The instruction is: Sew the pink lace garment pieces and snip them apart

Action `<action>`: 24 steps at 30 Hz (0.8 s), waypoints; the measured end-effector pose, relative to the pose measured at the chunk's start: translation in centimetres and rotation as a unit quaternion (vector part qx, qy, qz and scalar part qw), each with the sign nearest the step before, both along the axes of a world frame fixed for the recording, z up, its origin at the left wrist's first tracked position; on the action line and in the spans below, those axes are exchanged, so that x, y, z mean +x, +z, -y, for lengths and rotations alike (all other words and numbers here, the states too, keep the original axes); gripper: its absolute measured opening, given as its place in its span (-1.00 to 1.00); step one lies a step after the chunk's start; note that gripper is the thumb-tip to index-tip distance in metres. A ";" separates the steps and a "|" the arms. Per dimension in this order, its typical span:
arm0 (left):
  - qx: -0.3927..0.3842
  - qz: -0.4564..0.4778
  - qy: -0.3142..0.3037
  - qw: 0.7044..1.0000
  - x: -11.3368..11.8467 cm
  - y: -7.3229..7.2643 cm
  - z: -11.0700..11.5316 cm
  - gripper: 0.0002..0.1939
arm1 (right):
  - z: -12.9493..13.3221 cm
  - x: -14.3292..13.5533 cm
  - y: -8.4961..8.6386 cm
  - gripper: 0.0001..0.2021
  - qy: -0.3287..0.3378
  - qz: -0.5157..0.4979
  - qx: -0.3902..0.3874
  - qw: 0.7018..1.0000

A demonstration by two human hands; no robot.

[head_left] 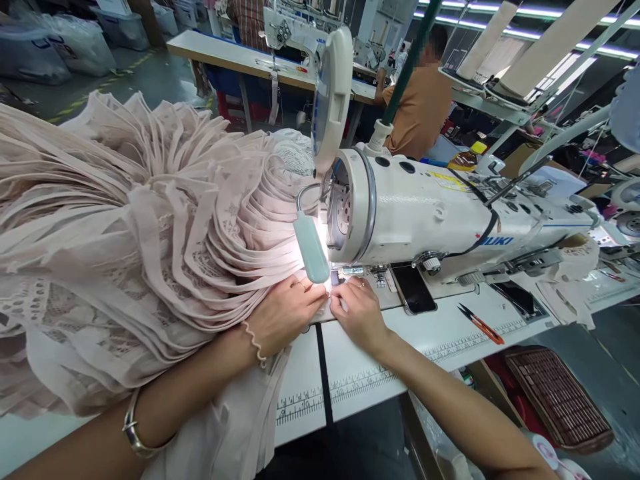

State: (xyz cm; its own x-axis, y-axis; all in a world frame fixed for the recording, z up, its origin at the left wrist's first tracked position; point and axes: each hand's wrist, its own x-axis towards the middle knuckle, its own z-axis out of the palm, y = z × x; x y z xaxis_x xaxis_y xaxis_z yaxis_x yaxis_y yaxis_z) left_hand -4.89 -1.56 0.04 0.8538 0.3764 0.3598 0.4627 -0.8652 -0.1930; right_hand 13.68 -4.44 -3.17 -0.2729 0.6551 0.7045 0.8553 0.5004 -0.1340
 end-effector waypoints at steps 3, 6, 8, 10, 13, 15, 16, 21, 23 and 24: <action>0.007 0.037 0.000 0.999 0.0 -0.3 0.0 -0.79 | -0.1 0.4 0.1 -0.82 0.022 -0.096 -0.047 0.994; 0.006 0.075 -0.012 0.997 -0.1 -0.5 -0.2 -0.76 | 0.1 1.2 0.3 -0.84 0.051 -0.091 -0.060 0.993; 0.007 0.088 -0.012 0.996 -0.1 -0.5 -0.3 -0.71 | 0.3 1.5 0.4 -0.85 0.065 -0.070 -0.051 0.994; 0.008 0.093 -0.001 0.996 0.0 -0.6 -0.3 -0.69 | 0.5 1.7 0.5 -0.83 0.073 -0.059 -0.044 0.995; 0.008 0.091 0.016 0.996 0.2 -1.0 -0.1 -0.68 | 0.7 1.8 0.8 -0.75 0.084 -0.056 -0.053 0.994; 0.014 0.101 0.022 0.995 0.4 -1.4 -0.1 -0.66 | 0.9 1.9 1.0 -0.70 0.096 -0.055 -0.059 0.992; 0.014 0.105 0.025 0.994 0.5 -1.5 -0.1 -0.64 | 0.9 2.0 1.0 -0.68 0.104 -0.052 -0.056 0.992; -0.050 0.090 0.031 0.994 0.5 -1.5 0.0 -0.69 | 0.9 2.2 1.1 -0.63 0.118 -0.001 -0.063 0.991; -0.073 0.092 0.041 0.992 0.2 -1.2 0.2 -0.73 | 0.9 2.2 1.1 -0.62 0.103 -0.005 -0.087 0.991; -0.078 0.096 0.048 0.991 0.0 -1.0 0.2 -0.74 | 0.8 2.1 1.0 -0.62 0.093 -0.015 -0.098 0.991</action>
